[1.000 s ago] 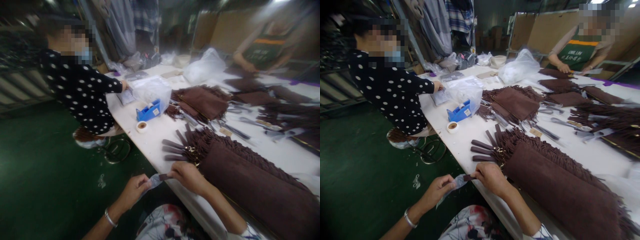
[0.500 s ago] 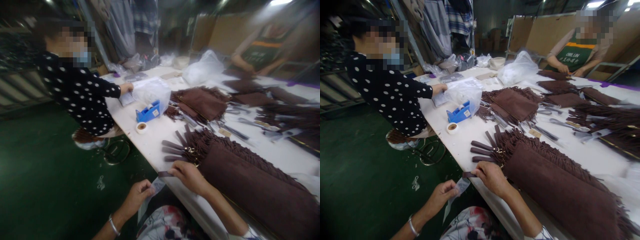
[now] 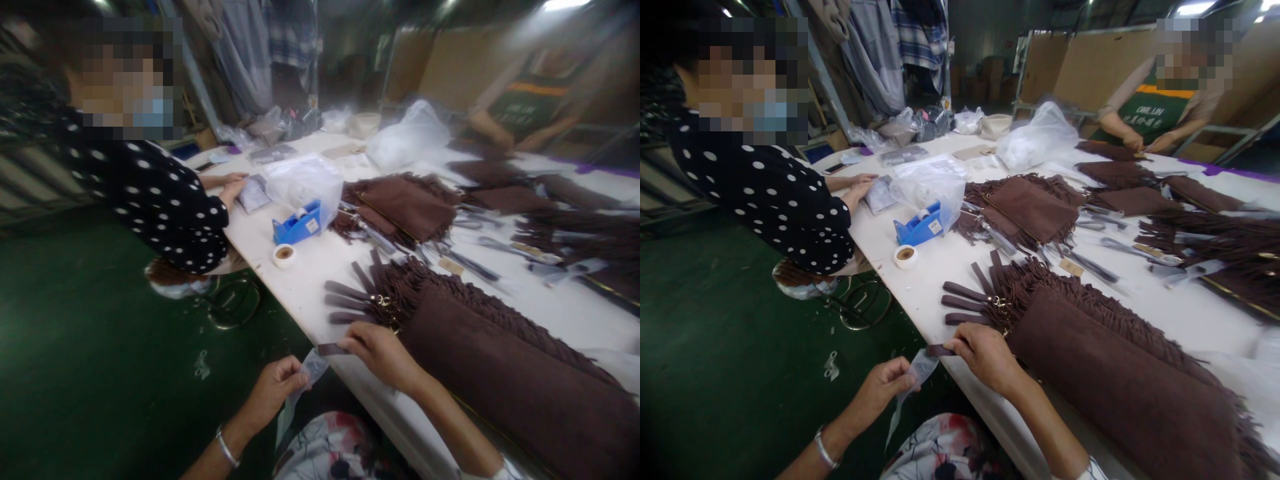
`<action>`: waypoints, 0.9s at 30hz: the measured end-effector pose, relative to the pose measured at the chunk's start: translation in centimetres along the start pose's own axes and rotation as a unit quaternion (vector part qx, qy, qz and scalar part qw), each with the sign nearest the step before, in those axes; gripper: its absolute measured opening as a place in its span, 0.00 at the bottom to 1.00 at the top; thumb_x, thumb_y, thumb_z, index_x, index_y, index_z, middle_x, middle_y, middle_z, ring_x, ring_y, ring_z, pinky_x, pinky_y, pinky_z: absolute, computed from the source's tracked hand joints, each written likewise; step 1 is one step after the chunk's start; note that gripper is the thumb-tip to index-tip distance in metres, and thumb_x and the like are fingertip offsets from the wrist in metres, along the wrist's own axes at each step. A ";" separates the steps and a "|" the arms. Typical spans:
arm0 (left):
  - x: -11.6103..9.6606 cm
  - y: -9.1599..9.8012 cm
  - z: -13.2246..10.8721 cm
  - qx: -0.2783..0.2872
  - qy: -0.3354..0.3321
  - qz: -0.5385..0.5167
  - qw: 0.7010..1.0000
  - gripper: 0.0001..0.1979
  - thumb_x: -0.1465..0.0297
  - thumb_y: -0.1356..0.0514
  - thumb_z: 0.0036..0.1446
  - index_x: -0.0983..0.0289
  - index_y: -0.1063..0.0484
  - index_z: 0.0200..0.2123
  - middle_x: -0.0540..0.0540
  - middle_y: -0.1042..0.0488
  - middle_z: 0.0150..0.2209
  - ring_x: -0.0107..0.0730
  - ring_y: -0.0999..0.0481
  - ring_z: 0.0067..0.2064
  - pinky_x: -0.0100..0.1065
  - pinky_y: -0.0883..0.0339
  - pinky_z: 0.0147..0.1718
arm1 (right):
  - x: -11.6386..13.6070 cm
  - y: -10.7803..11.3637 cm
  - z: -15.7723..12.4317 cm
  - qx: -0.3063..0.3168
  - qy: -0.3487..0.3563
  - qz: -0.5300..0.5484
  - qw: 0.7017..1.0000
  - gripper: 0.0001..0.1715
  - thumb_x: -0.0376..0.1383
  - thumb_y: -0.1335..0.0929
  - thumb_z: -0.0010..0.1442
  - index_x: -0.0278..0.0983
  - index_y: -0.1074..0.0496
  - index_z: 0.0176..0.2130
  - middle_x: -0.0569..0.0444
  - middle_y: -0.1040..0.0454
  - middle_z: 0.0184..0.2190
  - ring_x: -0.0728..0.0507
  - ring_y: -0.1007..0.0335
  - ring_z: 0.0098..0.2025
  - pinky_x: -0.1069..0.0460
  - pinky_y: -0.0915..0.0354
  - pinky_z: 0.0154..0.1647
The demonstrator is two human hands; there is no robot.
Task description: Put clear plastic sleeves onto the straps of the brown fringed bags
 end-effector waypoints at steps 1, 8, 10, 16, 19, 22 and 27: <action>-0.1 0.0 0.0 0.000 -0.002 -0.001 1.000 0.13 0.60 0.37 0.54 0.65 0.27 0.30 0.51 0.25 0.28 0.31 0.31 0.30 0.30 0.41 0.31 | 0.0 0.0 0.0 0.002 0.001 0.000 1.000 0.19 0.46 0.38 0.65 0.39 0.33 0.28 0.57 0.28 0.27 0.48 0.34 0.30 0.55 0.45 0.29; -0.5 0.5 0.0 -0.011 -0.016 0.026 0.999 0.12 0.61 0.38 0.56 0.65 0.28 0.30 0.51 0.26 0.28 0.31 0.32 0.31 0.30 0.42 0.31 | -0.2 -0.3 -0.1 0.015 -0.002 -0.004 1.000 0.18 0.45 0.37 0.65 0.38 0.32 0.29 0.58 0.28 0.27 0.48 0.33 0.30 0.55 0.46 0.30; -0.8 0.6 -0.1 -0.019 -0.017 0.037 0.999 0.12 0.62 0.38 0.56 0.65 0.28 0.30 0.50 0.27 0.27 0.30 0.32 0.30 0.30 0.42 0.31 | -0.2 -0.4 -0.1 0.020 0.002 -0.010 1.000 0.17 0.45 0.37 0.65 0.38 0.32 0.29 0.58 0.28 0.27 0.48 0.33 0.30 0.55 0.46 0.30; -0.8 -0.1 0.1 -0.013 -0.010 0.045 0.999 0.11 0.62 0.38 0.56 0.64 0.28 0.29 0.48 0.29 0.26 0.29 0.33 0.30 0.29 0.42 0.30 | 1.0 -0.4 -0.2 0.030 0.047 -0.048 0.997 0.14 0.42 0.36 0.65 0.38 0.31 0.30 0.57 0.28 0.29 0.48 0.33 0.33 0.55 0.44 0.33; -0.4 -0.7 0.3 0.004 0.000 0.036 0.999 0.12 0.61 0.39 0.57 0.65 0.28 0.29 0.50 0.26 0.28 0.30 0.31 0.30 0.30 0.42 0.31 | 1.4 -0.4 -0.3 0.038 0.064 -0.075 0.994 0.12 0.38 0.36 0.65 0.38 0.31 0.31 0.56 0.28 0.30 0.48 0.33 0.34 0.55 0.44 0.35; -0.1 -1.3 0.2 0.017 0.007 0.023 1.000 0.13 0.60 0.40 0.58 0.65 0.27 0.32 0.53 0.24 0.29 0.33 0.29 0.32 0.31 0.40 0.33 | 1.7 -0.8 -0.4 0.056 0.078 -0.103 0.990 0.10 0.35 0.36 0.65 0.37 0.31 0.31 0.55 0.28 0.31 0.47 0.33 0.35 0.54 0.43 0.36; -0.1 -2.7 0.2 0.051 0.009 0.008 0.999 0.16 0.60 0.41 0.59 0.67 0.26 0.41 0.54 0.23 0.31 0.34 0.28 0.33 0.32 0.40 0.33 | 1.7 -1.2 -0.7 0.070 0.090 -0.135 0.984 0.08 0.31 0.37 0.64 0.36 0.31 0.32 0.54 0.28 0.31 0.47 0.33 0.36 0.54 0.44 0.37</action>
Point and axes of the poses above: each hand's wrist, its own z-axis towards the middle knuckle, its own y-axis out of the back of the hand, x = y × z, the point moved 9 cm from there along z, towards the middle knuckle
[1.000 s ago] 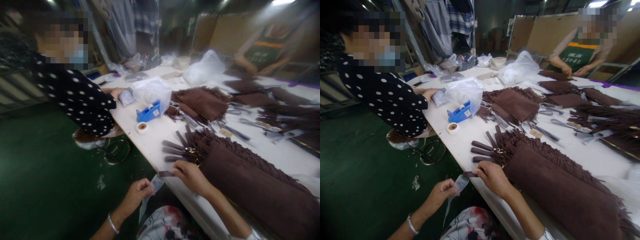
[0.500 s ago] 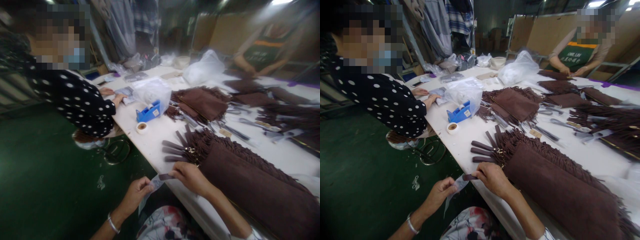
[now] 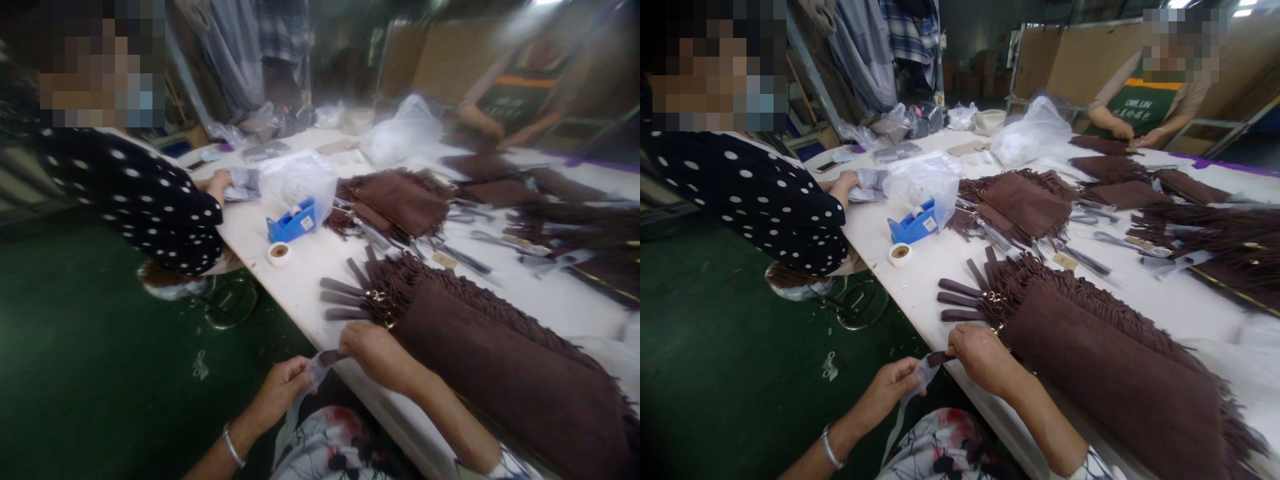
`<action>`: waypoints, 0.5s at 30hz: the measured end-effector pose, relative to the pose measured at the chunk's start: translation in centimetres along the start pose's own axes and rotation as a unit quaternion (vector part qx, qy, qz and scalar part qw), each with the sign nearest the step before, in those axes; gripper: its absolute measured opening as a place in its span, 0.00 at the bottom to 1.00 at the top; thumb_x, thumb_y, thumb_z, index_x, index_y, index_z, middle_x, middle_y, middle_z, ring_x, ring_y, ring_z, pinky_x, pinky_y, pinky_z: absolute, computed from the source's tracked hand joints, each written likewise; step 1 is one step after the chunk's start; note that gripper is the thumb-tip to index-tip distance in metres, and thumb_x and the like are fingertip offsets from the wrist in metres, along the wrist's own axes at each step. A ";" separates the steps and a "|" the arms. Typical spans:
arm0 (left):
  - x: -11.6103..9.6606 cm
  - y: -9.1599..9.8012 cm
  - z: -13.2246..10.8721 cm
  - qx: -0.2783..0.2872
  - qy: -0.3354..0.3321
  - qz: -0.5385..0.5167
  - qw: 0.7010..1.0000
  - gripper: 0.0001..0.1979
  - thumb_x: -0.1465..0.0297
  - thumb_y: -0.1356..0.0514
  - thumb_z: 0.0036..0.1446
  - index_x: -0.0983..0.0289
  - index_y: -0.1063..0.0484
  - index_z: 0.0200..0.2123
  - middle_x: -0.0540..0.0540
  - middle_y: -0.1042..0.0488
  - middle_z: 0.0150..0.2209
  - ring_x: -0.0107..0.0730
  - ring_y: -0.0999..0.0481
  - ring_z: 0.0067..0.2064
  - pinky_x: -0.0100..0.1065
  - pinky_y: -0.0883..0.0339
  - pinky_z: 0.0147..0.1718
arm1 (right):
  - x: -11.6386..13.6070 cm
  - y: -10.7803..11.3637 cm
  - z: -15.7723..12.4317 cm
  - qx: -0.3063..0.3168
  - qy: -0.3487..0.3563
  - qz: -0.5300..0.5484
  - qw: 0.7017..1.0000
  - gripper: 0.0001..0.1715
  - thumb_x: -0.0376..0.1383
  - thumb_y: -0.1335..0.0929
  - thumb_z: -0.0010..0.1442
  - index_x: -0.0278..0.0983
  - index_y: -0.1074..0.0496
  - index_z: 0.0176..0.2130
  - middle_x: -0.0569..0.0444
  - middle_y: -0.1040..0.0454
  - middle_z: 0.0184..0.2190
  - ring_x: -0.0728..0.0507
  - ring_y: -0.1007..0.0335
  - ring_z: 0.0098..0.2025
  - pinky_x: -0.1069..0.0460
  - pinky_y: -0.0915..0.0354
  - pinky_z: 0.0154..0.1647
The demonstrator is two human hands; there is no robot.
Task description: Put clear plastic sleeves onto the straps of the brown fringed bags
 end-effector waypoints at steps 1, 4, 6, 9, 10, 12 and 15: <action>0.0 -0.3 0.1 0.004 -0.001 -0.004 1.000 0.16 0.60 0.41 0.59 0.67 0.27 0.41 0.55 0.23 0.31 0.34 0.28 0.33 0.32 0.40 0.33 | 0.0 0.0 0.0 -0.001 -0.001 -0.001 1.000 0.08 0.32 0.37 0.64 0.36 0.31 0.32 0.54 0.28 0.31 0.47 0.33 0.36 0.54 0.44 0.36; -0.1 -0.9 0.4 0.010 -0.001 -0.022 1.000 0.14 0.63 0.40 0.58 0.68 0.27 0.41 0.54 0.24 0.30 0.32 0.29 0.31 0.31 0.41 0.32 | -0.2 0.0 -0.1 -0.005 -0.007 -0.002 1.000 0.10 0.33 0.38 0.65 0.36 0.31 0.32 0.54 0.28 0.31 0.47 0.33 0.36 0.54 0.45 0.36; -0.3 -1.1 0.6 0.009 -0.002 -0.024 1.000 0.11 0.65 0.39 0.57 0.67 0.27 0.40 0.53 0.25 0.30 0.32 0.29 0.32 0.31 0.41 0.32 | -0.3 0.2 -0.2 -0.009 -0.011 -0.002 1.000 0.12 0.34 0.39 0.66 0.36 0.30 0.32 0.53 0.28 0.31 0.47 0.33 0.36 0.54 0.45 0.36; -1.5 -0.6 0.6 -0.016 -0.027 0.037 0.999 0.08 0.68 0.39 0.56 0.65 0.26 0.38 0.51 0.25 0.32 0.32 0.29 0.34 0.30 0.40 0.33 | -0.5 0.1 -0.3 -0.006 -0.015 -0.010 1.000 0.14 0.36 0.39 0.67 0.36 0.30 0.32 0.53 0.27 0.31 0.47 0.32 0.36 0.54 0.45 0.35; -2.2 -0.3 0.5 -0.027 -0.039 0.069 0.996 0.07 0.68 0.40 0.56 0.64 0.25 0.38 0.51 0.25 0.32 0.33 0.29 0.35 0.30 0.40 0.34 | -0.6 0.0 -0.3 -0.001 -0.017 -0.016 1.000 0.14 0.37 0.39 0.67 0.36 0.29 0.32 0.53 0.27 0.31 0.46 0.32 0.35 0.54 0.45 0.35; -3.5 0.0 0.3 -0.040 -0.058 0.123 0.990 0.07 0.69 0.41 0.57 0.63 0.24 0.38 0.51 0.24 0.34 0.34 0.28 0.36 0.31 0.40 0.36 | -0.9 -0.5 -0.2 0.013 -0.020 -0.031 0.999 0.14 0.37 0.39 0.66 0.37 0.29 0.32 0.52 0.26 0.31 0.46 0.31 0.34 0.53 0.46 0.33; -4.5 0.2 0.2 -0.045 -0.068 0.159 0.984 0.08 0.68 0.41 0.58 0.62 0.24 0.38 0.51 0.23 0.34 0.36 0.27 0.38 0.31 0.40 0.37 | -1.1 -1.1 -0.1 0.027 -0.020 -0.044 0.998 0.13 0.37 0.39 0.65 0.37 0.29 0.32 0.52 0.25 0.31 0.45 0.31 0.34 0.52 0.47 0.33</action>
Point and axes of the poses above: each hand's wrist, its own z-axis towards the middle knuckle, its own y-axis out of the back of the hand, x = y × z, the point moved 9 cm from there along z, towards the middle knuckle
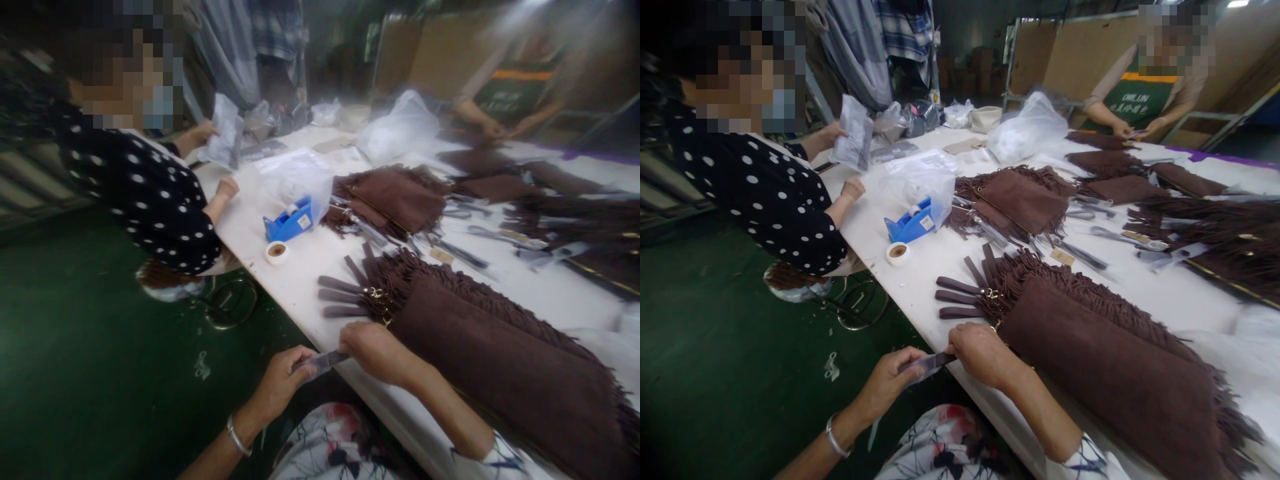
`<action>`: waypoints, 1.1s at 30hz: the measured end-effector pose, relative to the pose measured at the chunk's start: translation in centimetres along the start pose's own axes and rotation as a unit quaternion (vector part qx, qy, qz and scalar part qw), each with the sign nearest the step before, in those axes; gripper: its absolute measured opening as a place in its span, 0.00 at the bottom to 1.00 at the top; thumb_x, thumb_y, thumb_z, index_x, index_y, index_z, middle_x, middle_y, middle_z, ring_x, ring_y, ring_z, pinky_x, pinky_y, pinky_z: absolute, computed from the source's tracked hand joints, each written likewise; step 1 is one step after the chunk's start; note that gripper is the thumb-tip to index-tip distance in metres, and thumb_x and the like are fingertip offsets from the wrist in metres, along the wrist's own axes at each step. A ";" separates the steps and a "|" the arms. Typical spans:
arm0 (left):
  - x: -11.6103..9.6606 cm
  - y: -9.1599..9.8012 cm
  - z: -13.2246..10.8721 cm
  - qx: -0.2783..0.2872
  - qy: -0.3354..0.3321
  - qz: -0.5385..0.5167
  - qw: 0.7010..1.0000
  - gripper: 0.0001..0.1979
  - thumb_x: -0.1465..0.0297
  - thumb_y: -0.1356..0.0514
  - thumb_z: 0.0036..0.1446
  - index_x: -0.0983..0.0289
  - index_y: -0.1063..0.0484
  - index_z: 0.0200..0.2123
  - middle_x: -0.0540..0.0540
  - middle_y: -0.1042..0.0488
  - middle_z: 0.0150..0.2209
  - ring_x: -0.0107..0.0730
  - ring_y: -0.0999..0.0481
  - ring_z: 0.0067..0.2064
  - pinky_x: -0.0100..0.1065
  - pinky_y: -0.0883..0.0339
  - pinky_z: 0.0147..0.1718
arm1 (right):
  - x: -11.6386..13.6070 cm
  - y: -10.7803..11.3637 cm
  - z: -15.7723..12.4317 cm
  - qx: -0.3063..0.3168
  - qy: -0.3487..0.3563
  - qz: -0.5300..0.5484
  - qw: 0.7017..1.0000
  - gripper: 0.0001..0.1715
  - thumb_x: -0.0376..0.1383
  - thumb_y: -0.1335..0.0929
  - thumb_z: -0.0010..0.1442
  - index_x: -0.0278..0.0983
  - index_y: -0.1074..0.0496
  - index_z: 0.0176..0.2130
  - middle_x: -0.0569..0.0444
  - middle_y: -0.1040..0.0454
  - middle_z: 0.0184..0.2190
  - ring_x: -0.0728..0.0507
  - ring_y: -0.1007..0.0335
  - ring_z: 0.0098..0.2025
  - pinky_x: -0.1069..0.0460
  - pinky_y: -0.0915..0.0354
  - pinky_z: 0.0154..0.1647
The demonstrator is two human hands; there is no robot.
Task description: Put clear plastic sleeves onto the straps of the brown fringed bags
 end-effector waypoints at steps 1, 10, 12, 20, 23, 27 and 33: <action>-0.1 0.0 0.0 0.000 0.000 0.002 1.000 0.09 0.67 0.41 0.58 0.63 0.23 0.38 0.52 0.23 0.35 0.36 0.27 0.38 0.31 0.39 0.37 | 0.0 -0.1 0.0 0.002 0.001 -0.001 1.000 0.13 0.37 0.39 0.65 0.37 0.29 0.33 0.51 0.25 0.32 0.45 0.30 0.35 0.52 0.47 0.33; 1.4 -2.6 0.4 0.033 0.045 -0.140 0.989 0.13 0.65 0.40 0.58 0.64 0.23 0.43 0.56 0.21 0.40 0.42 0.24 0.43 0.36 0.35 0.43 | 0.4 -0.2 -0.2 -0.001 0.000 -0.028 1.000 0.11 0.35 0.38 0.64 0.36 0.29 0.32 0.51 0.25 0.32 0.44 0.31 0.36 0.52 0.46 0.33; 1.1 -3.1 0.4 0.037 0.045 -0.164 0.985 0.15 0.64 0.40 0.58 0.65 0.24 0.45 0.57 0.21 0.42 0.43 0.25 0.45 0.36 0.35 0.45 | 0.5 -0.2 -0.3 0.002 -0.001 -0.032 0.999 0.11 0.35 0.38 0.64 0.36 0.29 0.33 0.51 0.25 0.32 0.44 0.31 0.36 0.51 0.46 0.33; 1.5 -5.2 0.3 0.078 0.090 -0.267 0.956 0.19 0.62 0.38 0.57 0.70 0.24 0.46 0.60 0.21 0.34 0.38 0.24 0.37 0.35 0.35 0.39 | 1.3 0.3 -1.2 0.005 0.010 -0.039 0.999 0.09 0.33 0.38 0.64 0.35 0.30 0.33 0.51 0.26 0.33 0.44 0.33 0.36 0.50 0.47 0.34; 1.5 -5.9 0.0 0.099 0.111 -0.292 0.945 0.18 0.62 0.37 0.56 0.72 0.24 0.43 0.62 0.22 0.34 0.38 0.25 0.35 0.35 0.36 0.38 | 2.5 0.3 -1.8 0.008 0.025 -0.040 0.999 0.09 0.34 0.38 0.64 0.35 0.30 0.35 0.50 0.27 0.35 0.44 0.35 0.37 0.50 0.46 0.36; 1.5 -6.6 -1.2 0.108 0.144 -0.301 0.937 0.15 0.63 0.35 0.54 0.71 0.23 0.38 0.60 0.22 0.33 0.33 0.26 0.32 0.33 0.37 0.36 | 5.1 -1.0 -2.9 0.013 0.049 -0.055 0.997 0.07 0.35 0.37 0.63 0.35 0.31 0.35 0.50 0.28 0.35 0.42 0.36 0.38 0.48 0.45 0.38; 2.1 -6.6 -3.4 0.136 0.132 -0.310 0.932 0.18 0.60 0.34 0.53 0.70 0.24 0.40 0.58 0.22 0.28 0.32 0.27 0.29 0.32 0.37 0.33 | 4.4 0.7 -6.5 -0.114 -0.026 0.023 0.993 0.09 0.39 0.37 0.65 0.39 0.31 0.43 0.50 0.28 0.41 0.41 0.35 0.44 0.48 0.42 0.46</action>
Point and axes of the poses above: each hand's wrist, its own z-axis towards the middle knuckle, its own y-axis out of the back of the hand, x = y × z, the point moved 9 cm from there along z, towards the middle knuckle
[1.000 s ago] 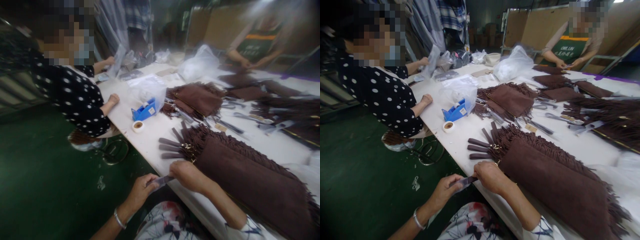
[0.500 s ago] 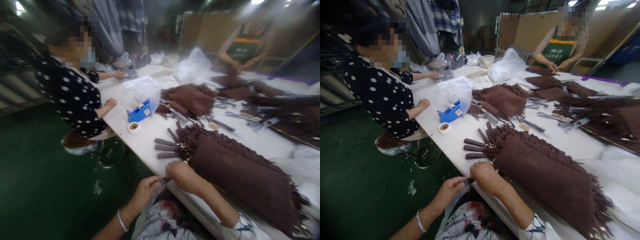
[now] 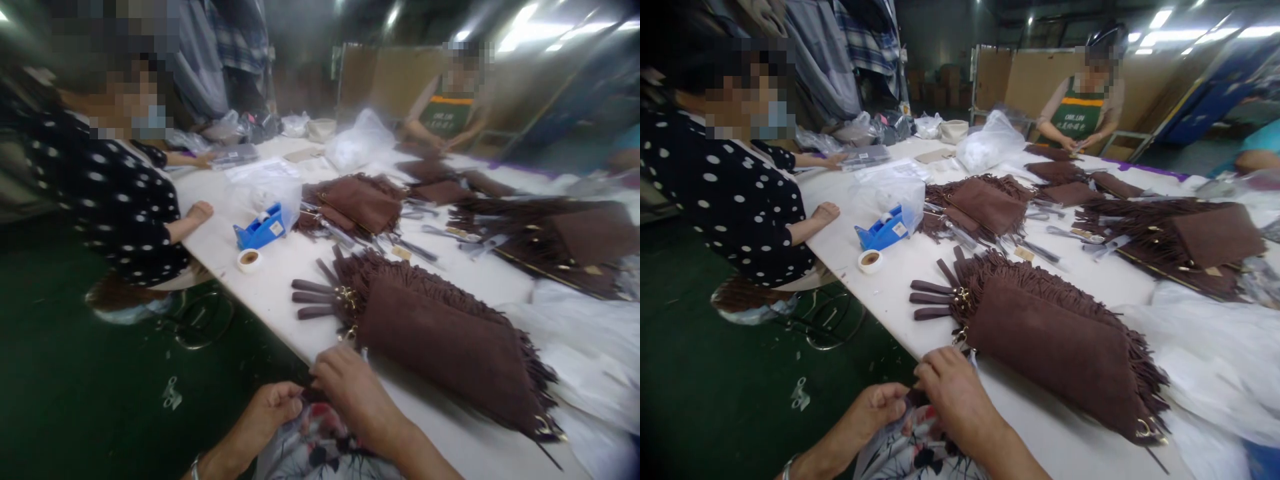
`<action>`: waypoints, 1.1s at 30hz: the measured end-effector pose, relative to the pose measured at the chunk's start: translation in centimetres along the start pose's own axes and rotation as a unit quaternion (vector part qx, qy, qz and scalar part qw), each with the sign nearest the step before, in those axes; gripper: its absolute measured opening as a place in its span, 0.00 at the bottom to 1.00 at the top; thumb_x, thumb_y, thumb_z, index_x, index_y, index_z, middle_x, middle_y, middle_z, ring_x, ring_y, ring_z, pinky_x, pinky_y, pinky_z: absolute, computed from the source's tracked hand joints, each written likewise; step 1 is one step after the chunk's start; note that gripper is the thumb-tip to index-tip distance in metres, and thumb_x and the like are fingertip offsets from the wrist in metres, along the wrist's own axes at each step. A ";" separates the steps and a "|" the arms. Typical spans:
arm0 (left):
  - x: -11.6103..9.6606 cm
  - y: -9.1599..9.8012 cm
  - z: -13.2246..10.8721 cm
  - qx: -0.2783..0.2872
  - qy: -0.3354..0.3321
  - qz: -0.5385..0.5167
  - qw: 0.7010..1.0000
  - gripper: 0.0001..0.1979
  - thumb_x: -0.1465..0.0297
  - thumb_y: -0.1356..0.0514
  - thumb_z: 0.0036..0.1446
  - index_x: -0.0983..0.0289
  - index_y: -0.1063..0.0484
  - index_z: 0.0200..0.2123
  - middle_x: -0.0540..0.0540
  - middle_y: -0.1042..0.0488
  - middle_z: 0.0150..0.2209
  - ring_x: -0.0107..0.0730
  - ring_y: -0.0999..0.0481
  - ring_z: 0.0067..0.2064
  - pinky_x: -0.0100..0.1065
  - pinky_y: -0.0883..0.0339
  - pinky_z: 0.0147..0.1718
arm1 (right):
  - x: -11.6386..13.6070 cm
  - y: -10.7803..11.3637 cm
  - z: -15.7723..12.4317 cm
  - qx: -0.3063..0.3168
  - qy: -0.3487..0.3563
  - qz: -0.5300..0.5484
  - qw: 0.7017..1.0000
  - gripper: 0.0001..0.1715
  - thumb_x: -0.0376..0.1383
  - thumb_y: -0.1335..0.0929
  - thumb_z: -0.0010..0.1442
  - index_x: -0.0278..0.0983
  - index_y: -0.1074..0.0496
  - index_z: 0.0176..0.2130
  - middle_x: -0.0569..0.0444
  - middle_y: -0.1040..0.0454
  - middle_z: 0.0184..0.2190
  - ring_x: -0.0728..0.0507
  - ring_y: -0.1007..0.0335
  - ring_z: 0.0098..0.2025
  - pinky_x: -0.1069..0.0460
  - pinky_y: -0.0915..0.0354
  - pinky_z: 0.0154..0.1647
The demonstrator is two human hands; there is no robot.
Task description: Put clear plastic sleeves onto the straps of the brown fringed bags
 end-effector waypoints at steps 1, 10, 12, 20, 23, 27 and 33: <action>0.1 0.3 0.0 -0.007 -0.005 0.006 1.000 0.19 0.59 0.35 0.53 0.70 0.24 0.40 0.58 0.22 0.27 0.31 0.27 0.29 0.31 0.37 0.32 | -1.5 1.2 -0.7 -0.044 -0.051 0.007 0.998 0.10 0.37 0.38 0.66 0.39 0.31 0.45 0.49 0.28 0.43 0.41 0.34 0.45 0.48 0.42 0.47; 0.0 1.1 3.4 -0.072 -0.024 0.095 0.993 0.21 0.57 0.39 0.56 0.69 0.23 0.42 0.61 0.21 0.35 0.39 0.24 0.37 0.36 0.35 0.39 | -8.2 -4.6 -6.2 -0.111 -0.364 0.337 0.861 0.26 0.44 0.44 0.66 0.34 0.38 0.57 0.54 0.24 0.24 0.45 0.28 0.21 0.52 0.33 0.26; 0.1 1.2 3.6 -0.073 -0.034 0.117 0.990 0.20 0.57 0.40 0.57 0.69 0.23 0.42 0.61 0.21 0.34 0.39 0.24 0.36 0.36 0.36 0.38 | -8.2 -6.5 -6.6 -0.149 -0.402 0.394 0.813 0.31 0.47 0.45 0.66 0.32 0.43 0.61 0.55 0.25 0.21 0.43 0.27 0.22 0.51 0.32 0.26; -1.6 2.5 1.7 -0.069 -0.060 0.193 0.977 0.19 0.56 0.42 0.59 0.67 0.24 0.38 0.55 0.25 0.28 0.31 0.29 0.31 0.31 0.39 0.33 | -8.9 -9.0 -4.6 -0.339 -0.429 0.627 0.556 0.28 0.53 0.30 0.52 0.35 0.29 0.43 0.56 0.26 0.30 0.53 0.39 0.19 0.59 0.44 0.15; -2.5 2.6 1.4 -0.071 -0.067 0.218 0.971 0.17 0.58 0.43 0.60 0.67 0.24 0.38 0.54 0.24 0.29 0.32 0.28 0.32 0.31 0.39 0.34 | -8.8 -10.1 -4.0 -0.362 -0.418 0.687 0.470 0.25 0.48 0.25 0.47 0.35 0.28 0.39 0.60 0.28 0.25 0.56 0.41 0.19 0.61 0.46 0.16; -2.5 2.1 1.9 -0.063 -0.065 0.208 0.974 0.18 0.58 0.43 0.60 0.67 0.23 0.39 0.56 0.23 0.30 0.34 0.27 0.33 0.32 0.38 0.35 | -8.7 -10.1 -3.6 -0.363 -0.392 0.727 0.432 0.23 0.46 0.24 0.47 0.34 0.28 0.37 0.60 0.28 0.27 0.55 0.40 0.21 0.61 0.44 0.17; -2.1 1.6 2.2 -0.068 -0.056 0.205 0.975 0.18 0.57 0.42 0.59 0.67 0.22 0.38 0.57 0.22 0.31 0.37 0.25 0.35 0.34 0.36 0.36 | -9.4 -10.1 -3.6 -0.380 -0.387 0.735 0.408 0.24 0.45 0.22 0.43 0.34 0.30 0.33 0.63 0.34 0.23 0.57 0.43 0.19 0.62 0.46 0.16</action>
Point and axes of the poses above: each hand's wrist, its own z-axis towards the middle knuckle, its own y-axis out of the back of the hand, x = y × z, the point moved 9 cm from there along z, towards the middle knuckle
